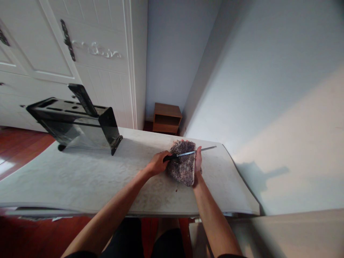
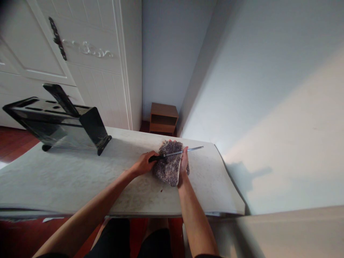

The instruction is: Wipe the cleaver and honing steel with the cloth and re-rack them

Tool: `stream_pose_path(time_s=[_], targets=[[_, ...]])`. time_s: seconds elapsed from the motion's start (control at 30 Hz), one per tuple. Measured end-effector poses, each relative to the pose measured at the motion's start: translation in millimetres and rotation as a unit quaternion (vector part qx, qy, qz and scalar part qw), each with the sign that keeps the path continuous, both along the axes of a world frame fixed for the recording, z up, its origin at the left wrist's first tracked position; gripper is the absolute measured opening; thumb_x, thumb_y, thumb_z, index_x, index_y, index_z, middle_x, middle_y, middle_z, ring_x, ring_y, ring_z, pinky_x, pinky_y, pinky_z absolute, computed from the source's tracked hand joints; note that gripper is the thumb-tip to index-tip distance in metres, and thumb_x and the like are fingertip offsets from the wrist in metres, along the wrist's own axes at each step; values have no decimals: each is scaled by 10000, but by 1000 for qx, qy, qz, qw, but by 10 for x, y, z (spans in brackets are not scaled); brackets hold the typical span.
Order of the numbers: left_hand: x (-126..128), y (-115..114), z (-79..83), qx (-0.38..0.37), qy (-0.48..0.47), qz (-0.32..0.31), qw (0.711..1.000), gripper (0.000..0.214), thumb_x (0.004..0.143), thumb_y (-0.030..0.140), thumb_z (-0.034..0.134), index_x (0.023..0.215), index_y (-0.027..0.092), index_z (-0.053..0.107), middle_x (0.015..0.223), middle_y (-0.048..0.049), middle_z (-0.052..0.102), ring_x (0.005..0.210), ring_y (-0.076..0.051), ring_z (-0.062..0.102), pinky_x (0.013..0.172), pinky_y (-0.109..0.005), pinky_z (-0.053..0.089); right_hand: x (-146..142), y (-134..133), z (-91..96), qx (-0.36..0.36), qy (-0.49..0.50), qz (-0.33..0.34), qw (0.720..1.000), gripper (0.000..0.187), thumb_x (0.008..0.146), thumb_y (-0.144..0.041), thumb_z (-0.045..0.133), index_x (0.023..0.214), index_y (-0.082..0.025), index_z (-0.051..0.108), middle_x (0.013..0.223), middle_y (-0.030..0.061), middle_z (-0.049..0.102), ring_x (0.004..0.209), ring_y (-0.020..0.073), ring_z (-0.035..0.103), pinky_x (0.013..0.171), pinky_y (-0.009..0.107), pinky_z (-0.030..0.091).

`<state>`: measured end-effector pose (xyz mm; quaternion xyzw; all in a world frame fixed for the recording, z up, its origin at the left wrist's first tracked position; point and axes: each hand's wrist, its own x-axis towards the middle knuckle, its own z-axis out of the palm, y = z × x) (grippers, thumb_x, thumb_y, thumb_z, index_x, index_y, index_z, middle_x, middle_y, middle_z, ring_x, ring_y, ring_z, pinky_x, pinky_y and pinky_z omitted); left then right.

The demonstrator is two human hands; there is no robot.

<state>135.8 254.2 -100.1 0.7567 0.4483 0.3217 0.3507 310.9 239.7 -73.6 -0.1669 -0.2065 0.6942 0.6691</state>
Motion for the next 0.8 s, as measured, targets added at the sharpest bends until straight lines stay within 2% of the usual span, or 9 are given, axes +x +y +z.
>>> stream_pose_path(time_s=[0.1,0.27,0.43,0.53,0.67,0.8], targets=[[4,-16,5,5,22,7,1000,264,822,176,534,1075,184,609,1028,-59,683,968,-196,633,832,-266,466,-5,4,-12,1,-14,-3,1000,411,883,-533,527,1065,-189,659,1103,55,684,1115,205,604,1039,417,438],[0,-62,67,-10,91,12,996,339,877,273,482,1199,181,529,1040,-98,675,959,-246,633,836,-322,479,-9,11,-43,2,-18,6,1000,405,873,-521,546,1082,-190,651,1092,60,685,1113,204,603,1024,409,449],[-33,-89,115,14,46,-66,997,415,946,404,347,1207,181,578,1170,-104,639,1085,-218,593,982,-322,471,6,22,-55,-2,3,14,1000,398,879,-529,549,1059,-194,667,1080,43,686,1084,190,609,1030,387,438],[-20,-79,116,14,40,-74,996,422,953,355,317,1211,171,596,1179,-109,630,1104,-219,578,1020,-343,465,-2,15,-25,-11,11,9,1000,464,865,-599,549,1043,-190,678,1088,50,685,1079,201,611,1034,395,435],[14,-73,116,18,60,-39,997,361,934,285,399,1197,176,621,1162,-102,637,1106,-243,584,1026,-388,475,-30,-5,34,-2,20,11,1000,475,852,-623,562,1048,-209,688,1119,42,679,1087,208,610,1027,415,442],[22,-85,115,43,64,-12,997,322,906,240,485,1181,186,643,1114,-82,651,1070,-239,598,985,-378,501,-45,-21,75,-23,26,14,999,457,839,-601,586,1073,-222,688,1128,22,681,1088,210,611,1017,420,452]])
